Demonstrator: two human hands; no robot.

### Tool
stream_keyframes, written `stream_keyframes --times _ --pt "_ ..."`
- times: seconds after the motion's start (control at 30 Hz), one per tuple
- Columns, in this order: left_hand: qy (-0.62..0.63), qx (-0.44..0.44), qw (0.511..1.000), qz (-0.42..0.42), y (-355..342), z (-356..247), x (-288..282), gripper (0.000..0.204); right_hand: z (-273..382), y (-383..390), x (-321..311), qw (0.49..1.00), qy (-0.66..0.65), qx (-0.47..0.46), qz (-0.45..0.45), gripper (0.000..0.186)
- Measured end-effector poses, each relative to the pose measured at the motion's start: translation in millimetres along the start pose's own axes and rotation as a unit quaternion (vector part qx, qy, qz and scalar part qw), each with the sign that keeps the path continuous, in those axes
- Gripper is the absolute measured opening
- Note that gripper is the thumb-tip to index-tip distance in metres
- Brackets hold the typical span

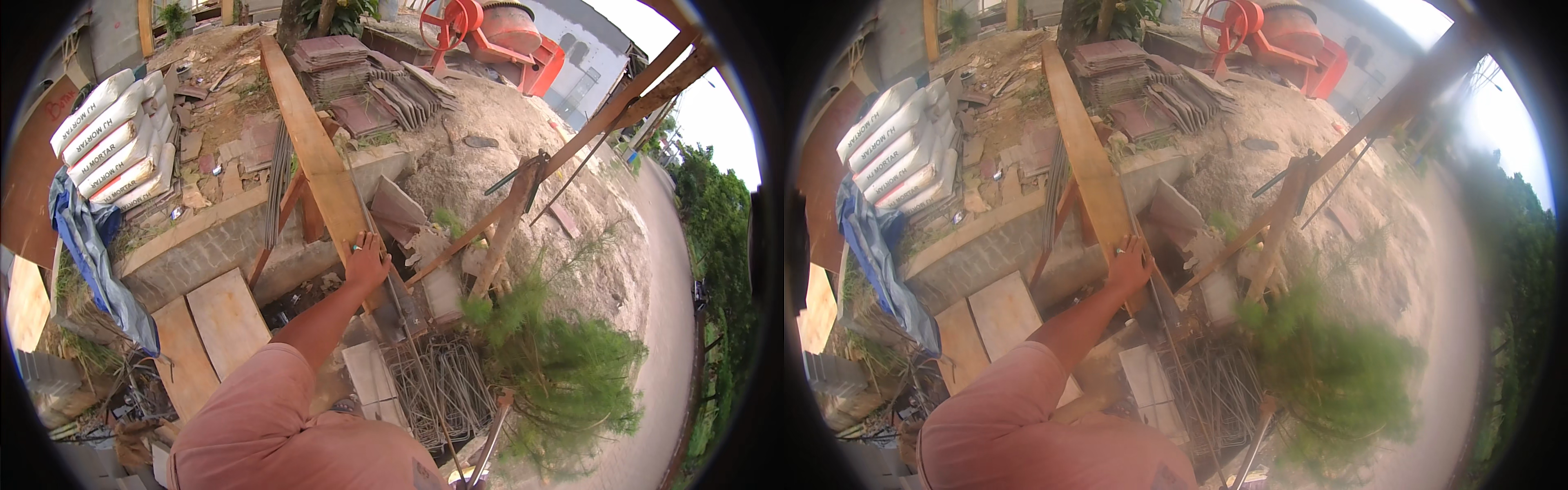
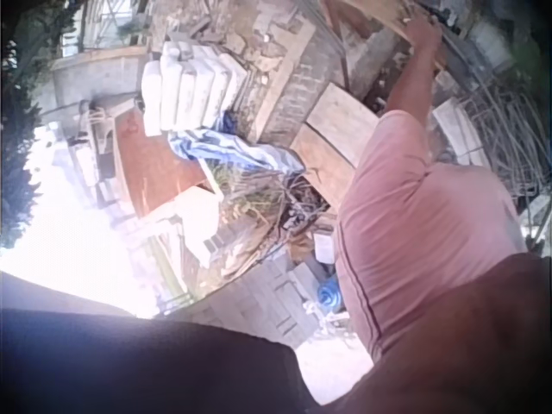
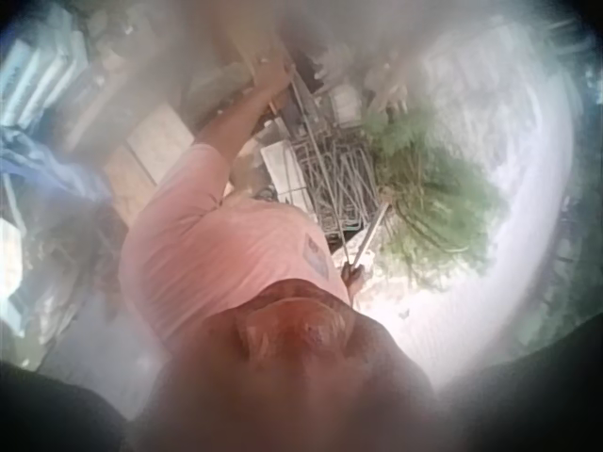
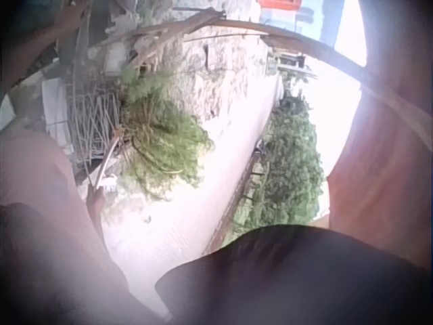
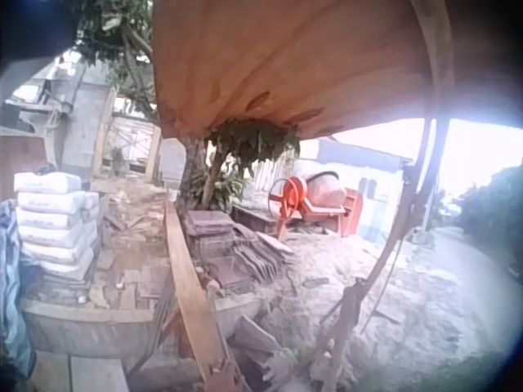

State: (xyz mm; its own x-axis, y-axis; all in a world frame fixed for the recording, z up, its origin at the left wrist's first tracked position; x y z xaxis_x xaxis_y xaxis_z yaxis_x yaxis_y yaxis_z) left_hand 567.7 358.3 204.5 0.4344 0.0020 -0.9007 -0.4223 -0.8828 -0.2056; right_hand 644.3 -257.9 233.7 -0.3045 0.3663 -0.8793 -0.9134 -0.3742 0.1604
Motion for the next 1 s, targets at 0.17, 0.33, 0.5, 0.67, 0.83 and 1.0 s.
stream_keyframes --times 0.17,0.33,0.5,0.67,0.83,1.0 --pt "-0.003 0.015 1.000 -0.020 2 2 8 0.064 -113 0 32 0.967 -0.218 0.129 0.013 0.039" --pt "-0.005 0.014 0.999 -0.045 3 7 14 0.064 -31 5 -2 0.995 0.076 0.052 0.034 0.062" --pt "-0.001 0.010 1.000 -0.018 6 1 -3 0.064 -18 6 2 0.990 0.074 0.105 0.051 0.046" --pt "-0.001 0.013 0.999 -0.033 3 4 4 0.061 -22 6 6 0.990 0.078 0.103 0.049 0.041" --pt "0.022 0.029 0.999 -0.023 1 6 11 0.058 -38 4 11 0.999 0.029 0.039 0.021 0.039" --pt "-0.030 0.011 0.999 -0.009 5 11 0 0.059 -23 -1 -5 0.993 0.093 0.035 0.062 0.033"
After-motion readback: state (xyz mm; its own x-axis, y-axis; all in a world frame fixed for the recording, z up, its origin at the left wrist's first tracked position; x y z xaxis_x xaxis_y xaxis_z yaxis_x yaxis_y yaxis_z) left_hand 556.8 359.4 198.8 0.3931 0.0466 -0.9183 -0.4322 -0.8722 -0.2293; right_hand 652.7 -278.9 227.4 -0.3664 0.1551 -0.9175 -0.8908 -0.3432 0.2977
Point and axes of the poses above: each hand's wrist, its own y-axis away from the middle knuckle, its own x-axis out of the palm, z = x × y, the point moved 5 cm from there along -y, towards the middle knuckle, and after that the axes turned 4 degrees about x, right-handed, at the moved point
